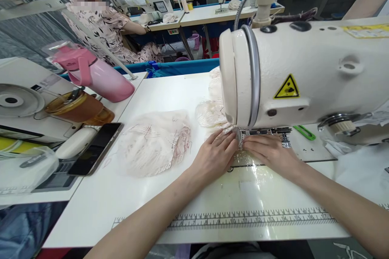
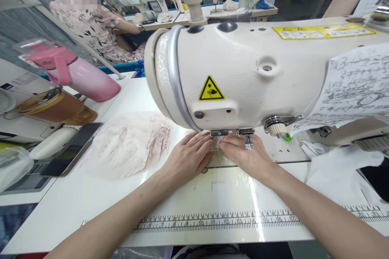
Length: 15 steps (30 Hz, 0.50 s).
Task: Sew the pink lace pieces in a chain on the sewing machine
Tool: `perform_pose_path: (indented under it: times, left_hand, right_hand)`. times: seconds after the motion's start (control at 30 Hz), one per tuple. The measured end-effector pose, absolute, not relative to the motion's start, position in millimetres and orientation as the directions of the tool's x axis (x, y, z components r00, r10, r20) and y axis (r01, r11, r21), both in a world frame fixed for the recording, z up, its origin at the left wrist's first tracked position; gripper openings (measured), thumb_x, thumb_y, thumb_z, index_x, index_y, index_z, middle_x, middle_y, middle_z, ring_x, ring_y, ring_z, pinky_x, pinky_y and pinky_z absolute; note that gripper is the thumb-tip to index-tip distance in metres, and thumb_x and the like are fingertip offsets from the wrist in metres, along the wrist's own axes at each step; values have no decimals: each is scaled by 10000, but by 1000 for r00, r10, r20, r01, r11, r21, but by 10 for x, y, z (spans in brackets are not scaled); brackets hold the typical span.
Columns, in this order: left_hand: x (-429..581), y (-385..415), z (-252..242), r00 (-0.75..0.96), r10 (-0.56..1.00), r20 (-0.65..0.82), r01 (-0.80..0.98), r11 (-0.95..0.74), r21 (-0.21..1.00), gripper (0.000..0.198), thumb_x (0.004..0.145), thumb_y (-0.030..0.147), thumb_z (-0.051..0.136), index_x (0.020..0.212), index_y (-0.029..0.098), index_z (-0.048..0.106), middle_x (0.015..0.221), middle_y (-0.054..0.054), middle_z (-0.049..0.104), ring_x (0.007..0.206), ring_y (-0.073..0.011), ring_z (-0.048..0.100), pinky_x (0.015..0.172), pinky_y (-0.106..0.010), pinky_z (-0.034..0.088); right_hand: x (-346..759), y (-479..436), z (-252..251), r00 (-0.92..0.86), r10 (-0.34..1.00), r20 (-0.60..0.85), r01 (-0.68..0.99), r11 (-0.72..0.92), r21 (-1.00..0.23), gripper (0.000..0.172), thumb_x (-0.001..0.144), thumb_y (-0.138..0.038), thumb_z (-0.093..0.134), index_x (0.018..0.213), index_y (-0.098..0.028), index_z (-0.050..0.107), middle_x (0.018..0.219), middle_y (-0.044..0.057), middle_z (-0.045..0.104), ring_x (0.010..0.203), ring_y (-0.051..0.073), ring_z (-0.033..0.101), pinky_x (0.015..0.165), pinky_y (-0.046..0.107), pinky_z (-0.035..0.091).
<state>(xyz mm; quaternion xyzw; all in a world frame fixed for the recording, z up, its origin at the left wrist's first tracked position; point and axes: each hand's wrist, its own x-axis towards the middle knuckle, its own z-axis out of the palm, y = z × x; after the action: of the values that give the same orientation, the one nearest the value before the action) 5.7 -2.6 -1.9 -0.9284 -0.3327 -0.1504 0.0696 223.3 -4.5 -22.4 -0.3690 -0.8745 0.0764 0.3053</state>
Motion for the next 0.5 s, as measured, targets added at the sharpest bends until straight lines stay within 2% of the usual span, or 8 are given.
perform_pose_path:
  times: [0.13, 0.23, 0.4, 0.5]
  left_hand:
    - [58, -31, -42, 738, 566, 368, 625, -779, -54, 330, 935, 180, 442, 1238, 124, 559, 1283, -81, 608, 1183, -217, 573, 1061, -401, 411]
    - [62, -35, -42, 742, 552, 381, 618, -783, -70, 329, 955, 211, 441, 1248, 146, 575, 1285, -72, 606, 1180, -224, 577, 1052, -409, 419]
    - [82, -46, -23, 743, 555, 374, 622, -779, -80, 328, 966, 254, 443, 1241, 157, 592, 1272, -74, 615, 1189, -236, 570, 1061, -424, 407]
    - [88, -51, -13, 745, 563, 358, 626, -775, -84, 333, 969, 271, 444, 1249, 161, 587, 1275, -78, 613, 1192, -238, 567, 1076, -436, 391]
  right_hand:
    - [2240, -29, -204, -528, 713, 461, 639, 691, -338, 256, 944, -208, 455, 1055, -262, 678, 1024, 12, 714, 909, 159, 675, 799, 330, 576]
    - [2242, -26, -180, -506, 715, 483, 659, 682, -318, 290, 965, -223, 409, 974, -230, 699, 972, 9, 727, 854, 145, 675, 750, 302, 552]
    - [2242, -31, -146, -452, 721, 525, 722, 642, -260, 222, 940, -242, 484, 957, -253, 705, 925, -6, 734, 780, 143, 654, 681, 286, 484]
    - [2238, -25, -134, -435, 739, 514, 739, 619, -266, 207, 932, -261, 506, 926, -259, 713, 862, -4, 732, 706, 140, 637, 660, 286, 466]
